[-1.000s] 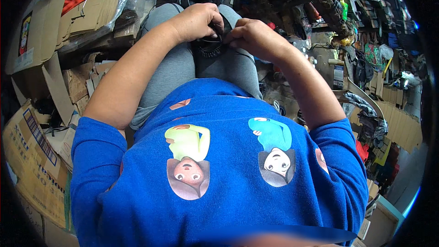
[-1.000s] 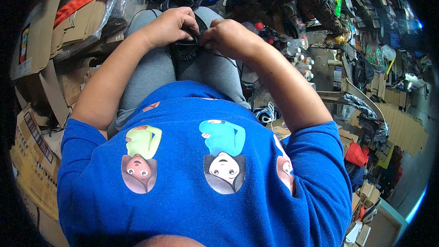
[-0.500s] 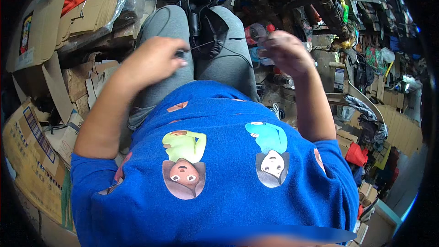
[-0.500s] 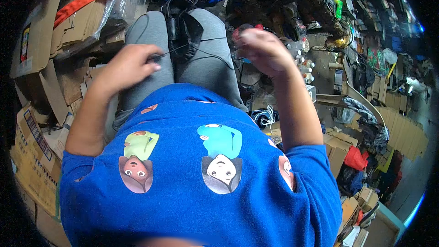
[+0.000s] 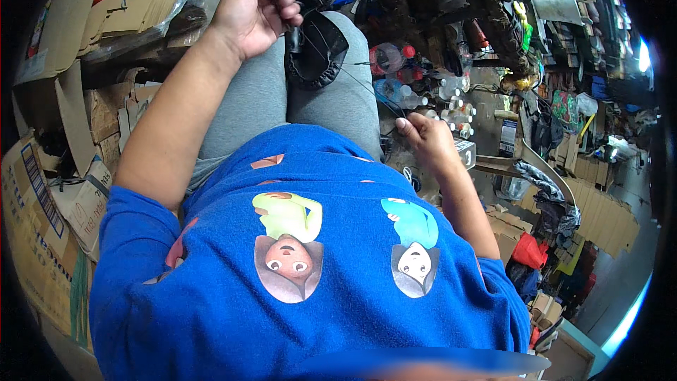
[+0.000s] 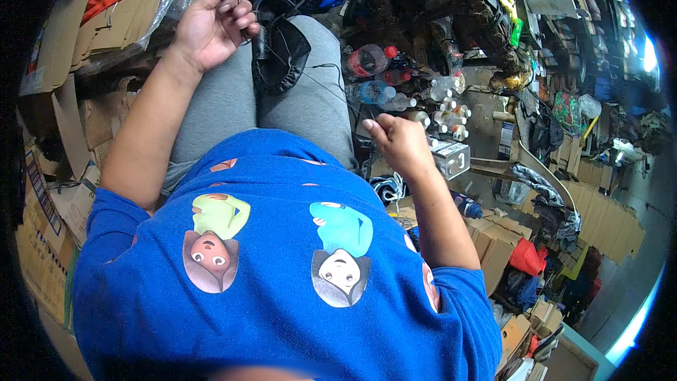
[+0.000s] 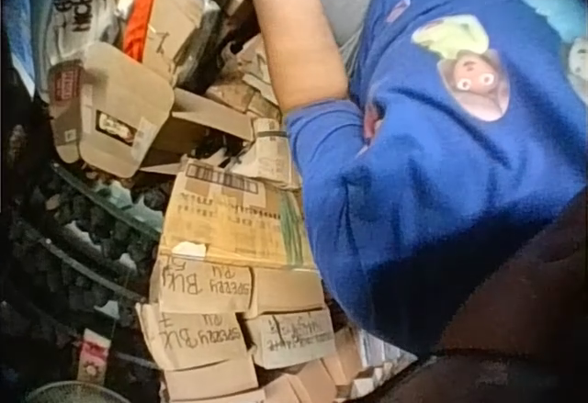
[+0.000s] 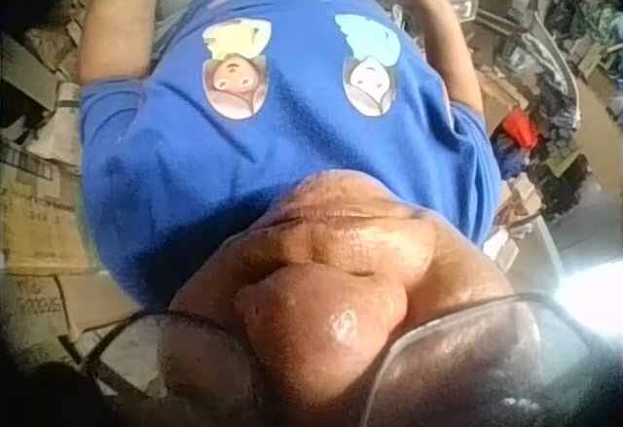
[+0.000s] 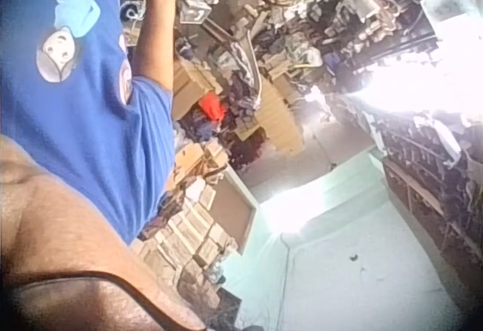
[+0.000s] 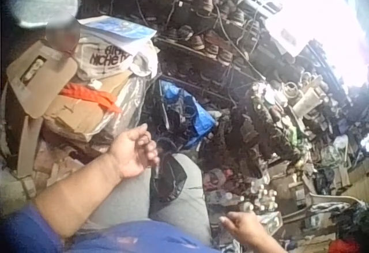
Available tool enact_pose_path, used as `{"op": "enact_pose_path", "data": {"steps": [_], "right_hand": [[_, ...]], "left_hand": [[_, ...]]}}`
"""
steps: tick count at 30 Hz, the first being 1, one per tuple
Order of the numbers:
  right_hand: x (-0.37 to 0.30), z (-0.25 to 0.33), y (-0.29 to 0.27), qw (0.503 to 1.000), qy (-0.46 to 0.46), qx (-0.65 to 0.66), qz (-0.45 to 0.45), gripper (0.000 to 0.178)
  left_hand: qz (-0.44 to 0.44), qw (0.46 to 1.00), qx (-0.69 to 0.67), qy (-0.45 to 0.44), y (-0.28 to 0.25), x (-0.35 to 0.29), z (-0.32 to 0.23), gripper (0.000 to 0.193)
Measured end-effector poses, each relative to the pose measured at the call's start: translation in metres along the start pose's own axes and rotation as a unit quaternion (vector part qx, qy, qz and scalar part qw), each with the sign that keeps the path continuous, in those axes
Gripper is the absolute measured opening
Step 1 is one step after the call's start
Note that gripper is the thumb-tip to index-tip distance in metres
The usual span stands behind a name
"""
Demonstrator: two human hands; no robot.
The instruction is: The person is manually stitching a black leather shoe part using a needle and thread.
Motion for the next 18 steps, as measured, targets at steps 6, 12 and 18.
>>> {"op": "enact_pose_path", "data": {"steps": [6, 12, 18], "right_hand": [[-0.015, -0.001, 0.002, 0.989, -0.094, -0.082, -0.08, 0.038], [-0.022, -0.03, 0.011, 0.979, -0.121, -0.122, -0.11, 0.035], [0.0, -0.086, 0.033, 0.825, -0.106, 0.551, 0.064, 0.04]], "left_hand": [[-0.057, 0.991, 0.097, -0.066, -0.012, 0.011, 0.002, 0.045], [-0.074, 0.986, 0.13, -0.076, -0.043, 0.007, -0.017, 0.045], [-0.088, 0.915, 0.393, -0.03, -0.091, -0.01, -0.097, 0.036]]}}
Point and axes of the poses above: each hand's wrist, its own x-axis towards the middle knuckle, its own y-axis out of the palm, z = x × y, the point moved 10 cm from there along x, towards the middle knuckle, and after that the axes turned 14 degrees about z, right-handed, at the moved point
